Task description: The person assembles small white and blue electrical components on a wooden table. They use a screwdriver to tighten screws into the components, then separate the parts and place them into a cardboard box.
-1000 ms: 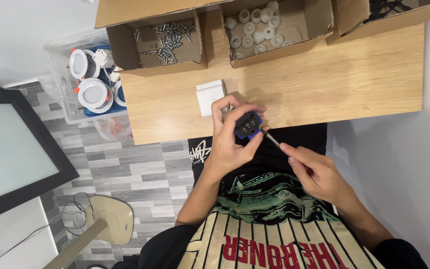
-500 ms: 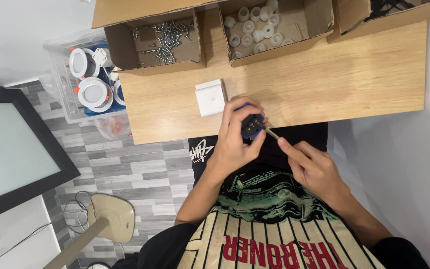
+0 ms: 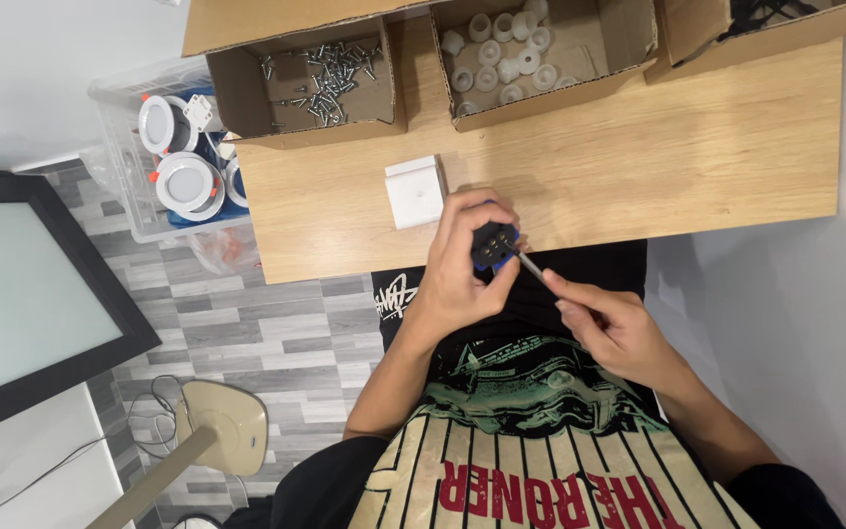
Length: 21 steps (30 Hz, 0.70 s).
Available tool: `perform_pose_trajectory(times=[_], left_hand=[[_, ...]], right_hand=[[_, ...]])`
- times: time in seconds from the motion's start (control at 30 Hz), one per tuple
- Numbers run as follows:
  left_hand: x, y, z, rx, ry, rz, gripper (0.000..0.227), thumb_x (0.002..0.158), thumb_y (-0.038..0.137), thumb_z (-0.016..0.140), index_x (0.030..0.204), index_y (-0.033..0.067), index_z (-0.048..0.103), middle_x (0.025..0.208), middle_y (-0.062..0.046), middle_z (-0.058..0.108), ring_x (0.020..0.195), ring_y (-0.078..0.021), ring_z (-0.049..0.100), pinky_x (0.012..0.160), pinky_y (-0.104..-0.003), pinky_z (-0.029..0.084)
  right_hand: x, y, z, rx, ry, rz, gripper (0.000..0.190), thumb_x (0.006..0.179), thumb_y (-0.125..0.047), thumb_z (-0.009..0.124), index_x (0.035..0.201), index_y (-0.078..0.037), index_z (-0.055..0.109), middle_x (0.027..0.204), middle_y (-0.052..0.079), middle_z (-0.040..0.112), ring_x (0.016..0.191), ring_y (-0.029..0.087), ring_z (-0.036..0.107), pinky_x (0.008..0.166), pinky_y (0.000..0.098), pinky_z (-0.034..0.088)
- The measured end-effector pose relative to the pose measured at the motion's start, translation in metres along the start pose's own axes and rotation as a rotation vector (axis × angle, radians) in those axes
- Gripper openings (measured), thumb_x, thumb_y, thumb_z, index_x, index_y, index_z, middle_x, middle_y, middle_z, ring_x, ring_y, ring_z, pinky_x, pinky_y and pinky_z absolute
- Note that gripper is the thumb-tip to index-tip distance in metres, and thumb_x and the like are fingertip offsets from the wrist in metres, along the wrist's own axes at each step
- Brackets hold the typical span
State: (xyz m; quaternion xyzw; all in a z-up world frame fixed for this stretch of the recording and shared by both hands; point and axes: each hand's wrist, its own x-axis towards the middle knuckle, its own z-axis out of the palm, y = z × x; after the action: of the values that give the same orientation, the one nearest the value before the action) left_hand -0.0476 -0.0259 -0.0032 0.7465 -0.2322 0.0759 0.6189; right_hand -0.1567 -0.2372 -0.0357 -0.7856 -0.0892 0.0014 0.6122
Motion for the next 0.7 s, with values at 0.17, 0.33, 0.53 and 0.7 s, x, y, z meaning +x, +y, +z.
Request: perform_pose_trajectory(times=[0.17,0.33,0.53,0.7], left_hand=[[-0.006,0.003,-0.004,-0.003,0.024,-0.009,0.037,0.09,-0.002,0.083,0.12,0.0041,0.063,0.117,-0.014,0.063,0.112,-0.0377,0.069,0.101,-0.052,0.057],[-0.003,0.014,-0.012,0.048,0.034,-0.01,0.037,0.09,-0.002,0.083,0.12,0.0034,0.063,0.118,-0.013,0.062,0.111,-0.0345,0.069,0.101,-0.048,0.059],[-0.004,0.019,-0.009,0.085,0.023,-0.012,0.036,0.092,-0.004,0.08,0.123,0.0025,0.062,0.119,-0.014,0.061,0.109,-0.0346,0.07,0.1,-0.048,0.06],[-0.004,0.018,-0.009,0.111,0.02,-0.004,0.037,0.092,-0.005,0.08,0.123,0.0011,0.061,0.12,-0.016,0.06,0.111,-0.0378,0.07,0.1,-0.05,0.059]], right_hand=[[0.005,-0.017,-0.001,-0.045,-0.032,-0.019,0.042,0.098,0.004,0.064,0.138,-0.003,0.076,0.059,0.014,0.074,0.042,0.015,0.055,0.04,0.031,0.043],[0.0,-0.013,0.003,-0.109,-0.053,-0.063,0.044,0.099,0.004,0.064,0.14,-0.006,0.075,0.06,0.01,0.073,0.042,0.015,0.058,0.04,0.0271,0.043],[0.0,-0.007,0.004,-0.177,-0.027,-0.108,0.043,0.1,0.004,0.063,0.14,-0.006,0.076,0.06,0.008,0.071,0.043,0.015,0.056,0.04,0.0271,0.043],[-0.001,-0.002,0.01,0.011,-0.091,-0.051,0.046,0.101,0.005,0.058,0.144,-0.004,0.07,0.054,0.004,0.064,0.041,0.012,0.052,0.036,0.025,0.042]])
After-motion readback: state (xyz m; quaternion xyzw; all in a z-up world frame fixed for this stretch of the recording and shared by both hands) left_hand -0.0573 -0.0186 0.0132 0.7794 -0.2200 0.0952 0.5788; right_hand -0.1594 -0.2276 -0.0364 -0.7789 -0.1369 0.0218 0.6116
